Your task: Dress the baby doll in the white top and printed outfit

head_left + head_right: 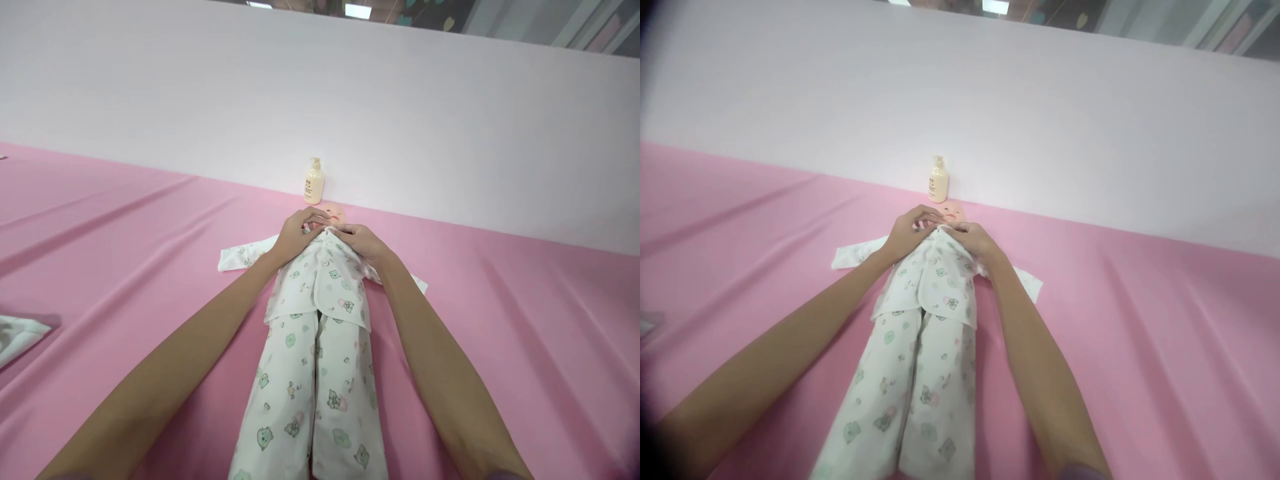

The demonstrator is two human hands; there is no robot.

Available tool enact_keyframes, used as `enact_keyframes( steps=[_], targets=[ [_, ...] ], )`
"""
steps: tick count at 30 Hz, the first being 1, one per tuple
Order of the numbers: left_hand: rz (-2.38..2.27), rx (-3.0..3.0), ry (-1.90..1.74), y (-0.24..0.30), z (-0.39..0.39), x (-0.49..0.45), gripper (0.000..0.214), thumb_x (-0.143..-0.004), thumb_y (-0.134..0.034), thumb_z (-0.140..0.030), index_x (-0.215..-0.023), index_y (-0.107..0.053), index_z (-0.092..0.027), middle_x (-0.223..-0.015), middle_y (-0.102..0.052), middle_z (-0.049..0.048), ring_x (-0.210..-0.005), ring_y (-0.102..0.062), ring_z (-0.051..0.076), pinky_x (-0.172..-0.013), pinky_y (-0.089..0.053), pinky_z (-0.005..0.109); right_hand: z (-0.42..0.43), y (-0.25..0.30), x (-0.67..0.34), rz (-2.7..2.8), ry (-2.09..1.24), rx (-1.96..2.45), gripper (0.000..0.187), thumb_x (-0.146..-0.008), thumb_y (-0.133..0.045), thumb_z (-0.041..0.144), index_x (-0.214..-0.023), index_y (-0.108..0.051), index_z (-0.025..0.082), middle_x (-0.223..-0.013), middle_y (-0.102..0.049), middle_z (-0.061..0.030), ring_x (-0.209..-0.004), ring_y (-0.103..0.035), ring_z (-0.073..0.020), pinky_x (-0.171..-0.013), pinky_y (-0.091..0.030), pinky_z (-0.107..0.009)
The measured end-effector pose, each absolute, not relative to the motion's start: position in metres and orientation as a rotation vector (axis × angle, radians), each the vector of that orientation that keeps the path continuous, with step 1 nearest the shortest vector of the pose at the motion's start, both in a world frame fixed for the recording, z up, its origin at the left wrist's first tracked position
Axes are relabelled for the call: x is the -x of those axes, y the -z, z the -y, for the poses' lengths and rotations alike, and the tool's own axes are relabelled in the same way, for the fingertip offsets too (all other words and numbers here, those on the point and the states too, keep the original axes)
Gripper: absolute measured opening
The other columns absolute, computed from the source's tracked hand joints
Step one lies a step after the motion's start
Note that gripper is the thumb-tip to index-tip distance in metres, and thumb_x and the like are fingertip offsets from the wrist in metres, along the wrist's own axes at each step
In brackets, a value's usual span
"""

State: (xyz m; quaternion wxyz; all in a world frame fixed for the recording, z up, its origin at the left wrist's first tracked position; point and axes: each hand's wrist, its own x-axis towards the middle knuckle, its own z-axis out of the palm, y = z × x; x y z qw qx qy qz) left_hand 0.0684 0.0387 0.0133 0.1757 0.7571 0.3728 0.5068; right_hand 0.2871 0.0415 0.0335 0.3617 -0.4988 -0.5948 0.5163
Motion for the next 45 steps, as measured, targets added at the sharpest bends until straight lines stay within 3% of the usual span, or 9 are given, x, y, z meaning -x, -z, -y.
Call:
enact_keyframes(
  steps=[5, 8, 11, 15, 20, 32, 39, 45],
  targets=[
    [-1.103, -2.045, -1.434, -0.017, -0.038, -0.067, 0.027, -0.091, -0.076, -0.047, -0.101, -0.073, -0.023, -0.110, -0.076, 0.0048, -0.083, -0.061, 0.017, -0.075, -0.051, 0.031, -0.039, -0.032, -0.287, 1.553, -1.287, 1.305, 0.052, -0.080, -0.091, 0.055, -0.119, -0.083, 0.022, -0.116, -0.083, -0.0079, -0.104, -0.075, -0.0234, -0.088, -0.061, -0.030],
    [-1.144, -2.050, -1.255, -0.022, -0.039, -0.062, 0.028, -0.092, -0.073, -0.049, -0.100, -0.076, -0.022, -0.099, -0.076, 0.0051, -0.078, -0.059, 0.017, -0.072, -0.050, 0.031, -0.036, -0.031, -0.285, 1.621, -1.157, 1.321, 0.051, -0.081, -0.088, 0.059, -0.116, -0.083, 0.023, -0.118, -0.082, -0.0060, -0.105, -0.073, -0.0227, -0.088, -0.058, -0.029],
    [-1.156, -2.084, -1.150, -0.027, -0.040, -0.057, 0.029, -0.091, -0.073, -0.049, -0.099, -0.079, -0.022, -0.103, -0.078, 0.0063, -0.079, -0.060, 0.018, -0.073, -0.050, 0.032, -0.034, -0.029, -0.283, 1.654, -1.072, 1.294, 0.049, -0.080, -0.086, 0.061, -0.110, -0.082, 0.022, -0.111, -0.080, -0.0038, -0.099, -0.070, -0.0196, -0.086, -0.056, -0.028],
    [-1.118, -2.136, -1.150, -0.031, -0.040, -0.056, 0.020, -0.090, -0.073, -0.039, -0.099, -0.079, -0.023, -0.108, -0.079, 0.0058, -0.082, -0.062, 0.018, -0.076, -0.052, 0.032, -0.036, -0.024, -0.282, 1.637, -1.017, 1.253, 0.047, -0.077, -0.086, 0.064, -0.098, -0.078, 0.022, -0.095, -0.075, -0.0009, -0.089, -0.065, -0.0167, -0.081, -0.053, -0.026],
    [-1.052, -2.180, -1.244, -0.030, -0.039, -0.063, 0.016, -0.090, -0.069, -0.030, -0.101, -0.078, -0.023, -0.109, -0.078, 0.0049, -0.084, -0.062, 0.018, -0.079, -0.052, 0.032, -0.040, -0.019, -0.285, 1.589, -1.085, 1.238, 0.047, -0.073, -0.088, 0.065, -0.093, -0.077, 0.024, -0.096, -0.075, -0.0007, -0.090, -0.066, -0.0176, -0.080, -0.053, -0.027],
    [-1.073, -2.245, -1.159, -0.020, -0.051, -0.062, 0.018, -0.088, -0.065, -0.029, -0.101, -0.075, -0.023, -0.109, -0.074, 0.0066, -0.081, -0.057, 0.020, -0.076, -0.050, 0.036, -0.034, -0.026, -0.285, 1.539, -1.160, 1.272, 0.042, -0.073, -0.092, 0.056, -0.098, -0.084, 0.022, -0.108, -0.082, -0.0041, -0.097, -0.071, -0.0190, -0.086, -0.057, -0.028],
    [-0.978, -2.259, -1.209, -0.018, -0.049, -0.063, 0.012, -0.093, -0.060, -0.025, -0.100, -0.070, -0.023, -0.111, -0.073, 0.0068, -0.093, -0.060, 0.022, -0.082, -0.050, 0.036, -0.028, -0.033, -0.285, 1.577, -1.170, 1.280, 0.040, -0.078, -0.090, 0.053, -0.106, -0.086, 0.023, -0.114, -0.082, -0.0053, -0.101, -0.072, -0.0213, -0.089, -0.058, -0.030],
    [-0.896, -2.296, -1.234, -0.022, -0.043, -0.062, 0.010, -0.098, -0.059, -0.026, -0.100, -0.068, -0.023, -0.109, -0.071, 0.0062, -0.094, -0.061, 0.022, -0.085, -0.049, 0.035, -0.034, -0.037, -0.291, 1.738, -1.066, 1.361, 0.046, -0.082, -0.085, 0.059, -0.110, -0.086, 0.023, -0.106, -0.081, -0.0046, -0.097, -0.071, -0.0214, -0.084, -0.057, -0.030]
  ],
)
